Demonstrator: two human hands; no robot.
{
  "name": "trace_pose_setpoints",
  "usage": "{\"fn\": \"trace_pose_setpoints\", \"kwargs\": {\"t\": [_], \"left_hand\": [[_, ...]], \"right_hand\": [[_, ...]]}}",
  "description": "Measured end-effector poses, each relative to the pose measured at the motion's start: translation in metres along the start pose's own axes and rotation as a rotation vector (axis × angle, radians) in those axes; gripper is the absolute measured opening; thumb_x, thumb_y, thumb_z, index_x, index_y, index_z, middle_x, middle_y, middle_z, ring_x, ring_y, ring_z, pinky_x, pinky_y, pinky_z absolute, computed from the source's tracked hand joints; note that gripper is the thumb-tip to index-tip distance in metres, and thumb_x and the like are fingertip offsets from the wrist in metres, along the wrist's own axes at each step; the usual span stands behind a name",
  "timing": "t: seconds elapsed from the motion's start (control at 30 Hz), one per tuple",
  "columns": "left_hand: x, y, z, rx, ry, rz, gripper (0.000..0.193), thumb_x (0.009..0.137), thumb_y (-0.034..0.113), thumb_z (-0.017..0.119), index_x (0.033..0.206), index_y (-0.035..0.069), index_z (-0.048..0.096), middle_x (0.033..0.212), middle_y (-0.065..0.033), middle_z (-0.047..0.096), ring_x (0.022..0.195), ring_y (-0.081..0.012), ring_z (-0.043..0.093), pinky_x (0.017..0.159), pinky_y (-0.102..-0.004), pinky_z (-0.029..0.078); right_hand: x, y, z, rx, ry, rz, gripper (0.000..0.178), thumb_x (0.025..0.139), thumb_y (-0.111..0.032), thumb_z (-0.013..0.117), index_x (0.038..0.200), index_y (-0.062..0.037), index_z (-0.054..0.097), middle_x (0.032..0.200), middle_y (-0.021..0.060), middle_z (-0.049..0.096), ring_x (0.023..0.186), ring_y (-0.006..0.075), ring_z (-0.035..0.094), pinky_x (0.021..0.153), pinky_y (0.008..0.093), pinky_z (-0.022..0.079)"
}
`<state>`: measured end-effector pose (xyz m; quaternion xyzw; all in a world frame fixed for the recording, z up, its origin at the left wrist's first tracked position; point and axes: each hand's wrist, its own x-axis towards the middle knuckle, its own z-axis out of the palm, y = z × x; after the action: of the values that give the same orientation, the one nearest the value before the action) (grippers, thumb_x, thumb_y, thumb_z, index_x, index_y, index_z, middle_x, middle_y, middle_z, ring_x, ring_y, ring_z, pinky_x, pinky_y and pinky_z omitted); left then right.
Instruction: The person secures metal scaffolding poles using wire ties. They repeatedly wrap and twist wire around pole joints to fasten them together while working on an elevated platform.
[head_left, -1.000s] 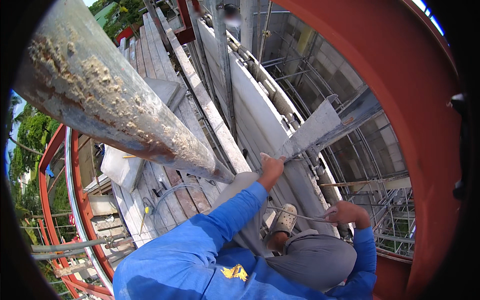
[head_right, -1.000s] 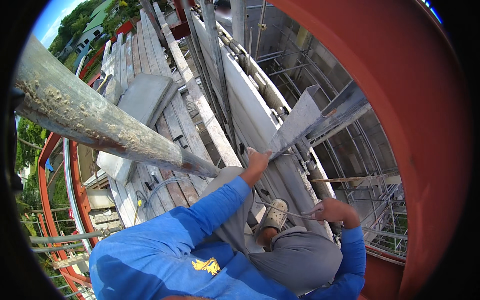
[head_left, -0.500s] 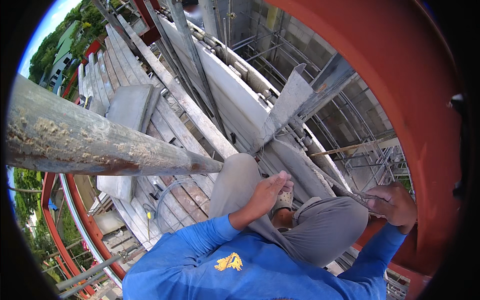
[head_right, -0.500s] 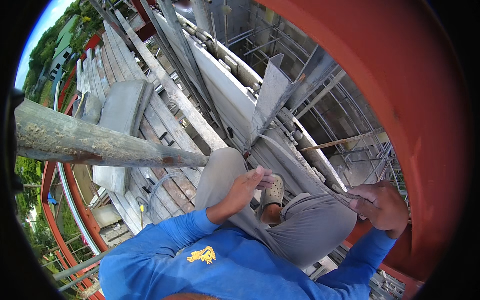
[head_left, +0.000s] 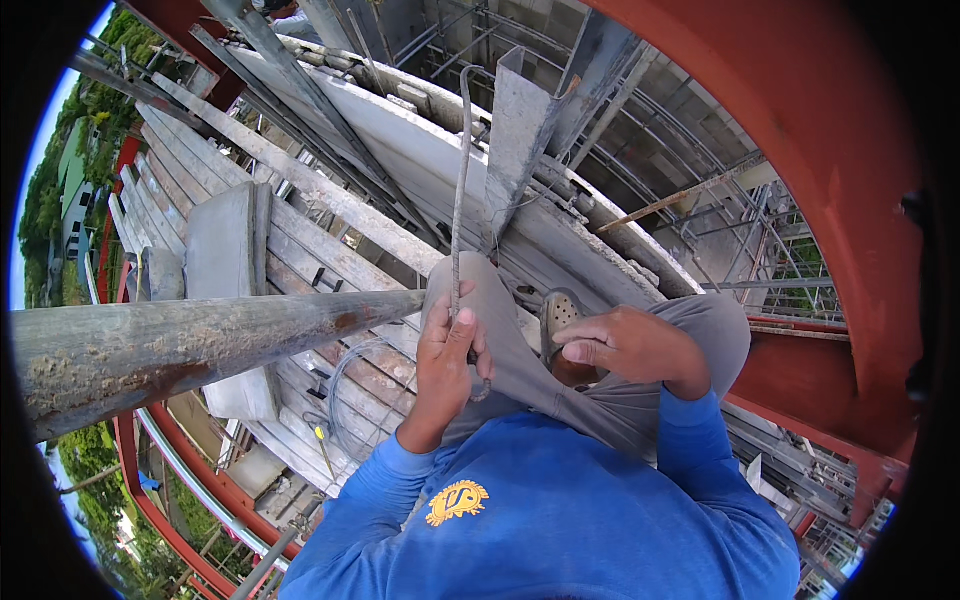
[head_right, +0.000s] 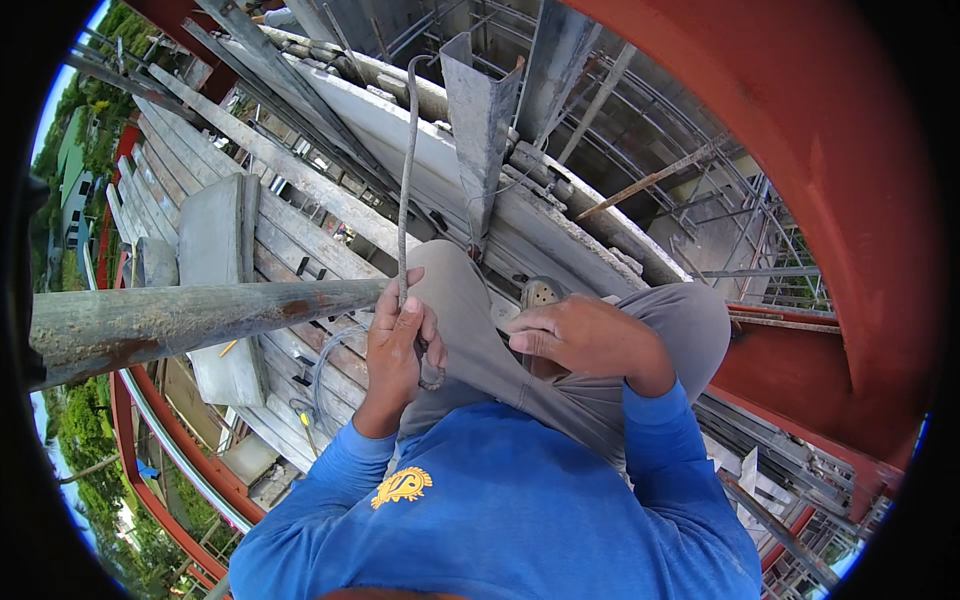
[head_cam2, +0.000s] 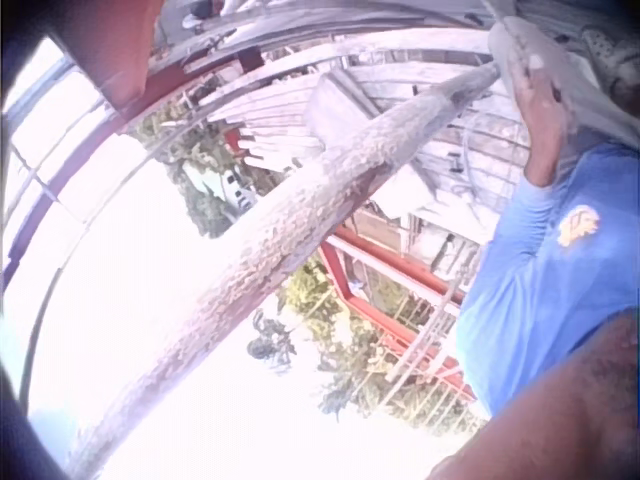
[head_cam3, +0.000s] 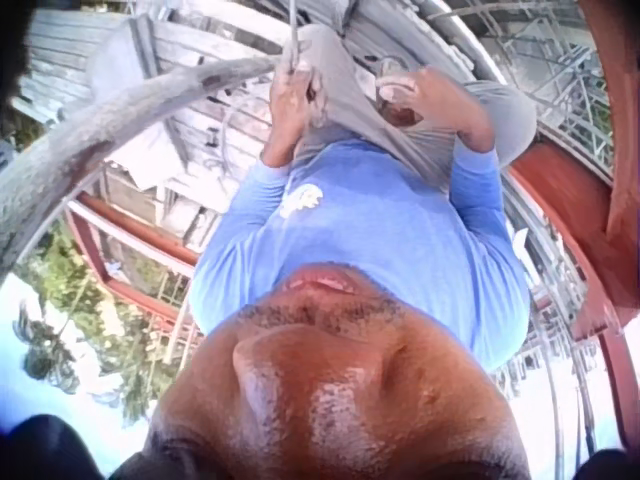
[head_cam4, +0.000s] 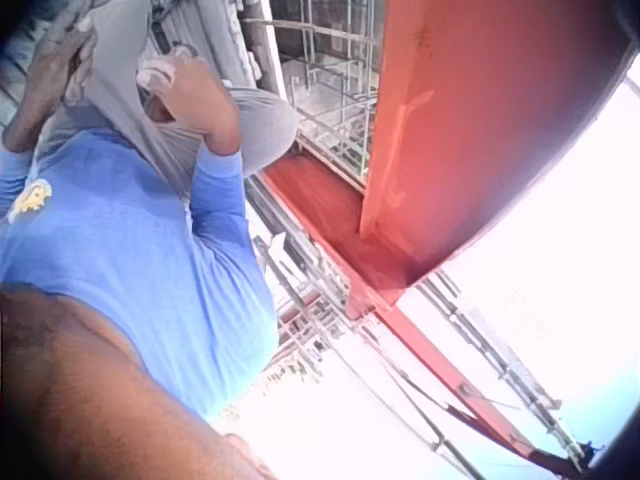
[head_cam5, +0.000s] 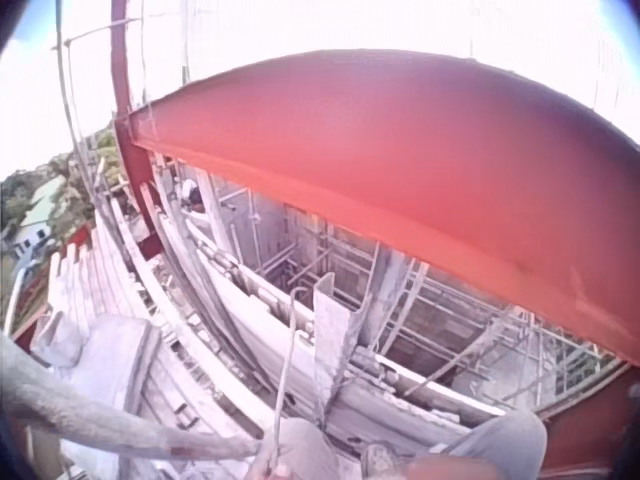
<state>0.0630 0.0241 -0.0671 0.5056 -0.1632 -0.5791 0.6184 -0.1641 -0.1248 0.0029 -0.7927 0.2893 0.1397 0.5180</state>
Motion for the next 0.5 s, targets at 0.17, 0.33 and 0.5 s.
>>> {"fn": "trace_pose_setpoints", "kwargs": {"t": [0.17, 0.33, 0.5], "left_hand": [[-0.072, -0.001, -0.089, 0.297, 0.105, -0.109, 0.052, 0.112, 0.036, 0.057, 0.149, 0.000, 0.047, 0.075, 0.0014, 0.046, 0.052, -0.0045, 0.040, 0.047, -0.0235, 0.037], [-0.144, -0.002, -0.169, 1.031, 0.086, -0.008, 0.041, 0.111, 0.036, 0.056, 0.131, 0.000, 0.063, 0.084, -0.0099, 0.064, 0.066, -0.0238, 0.063, 0.061, -0.0358, 0.050], [-0.201, 0.000, -0.249, 1.419, 0.131, -0.133, 0.038, 0.112, 0.034, 0.052, 0.120, 0.001, 0.068, 0.099, -0.0223, 0.072, 0.093, -0.0418, 0.072, 0.083, -0.0468, 0.055]], "right_hand": [[0.104, 0.063, 0.010, 0.273, 0.591, 0.263, 0.041, 0.103, -0.038, 0.062, 0.114, -0.0011, 0.075, 0.094, 0.0209, 0.076, 0.092, 0.0341, 0.074, 0.081, 0.0456, 0.053], [0.253, 0.175, 0.067, 0.520, 0.696, 0.420, 0.044, 0.104, -0.041, 0.062, 0.117, -0.0005, 0.076, 0.101, 0.0196, 0.078, 0.097, 0.0372, 0.073, 0.086, 0.0462, 0.053], [0.338, 0.234, 0.105, 0.746, 0.738, 0.329, 0.040, 0.106, -0.039, 0.063, 0.114, -0.0010, 0.073, 0.096, 0.0094, 0.073, 0.085, 0.0219, 0.067, 0.074, 0.0380, 0.049]]}}
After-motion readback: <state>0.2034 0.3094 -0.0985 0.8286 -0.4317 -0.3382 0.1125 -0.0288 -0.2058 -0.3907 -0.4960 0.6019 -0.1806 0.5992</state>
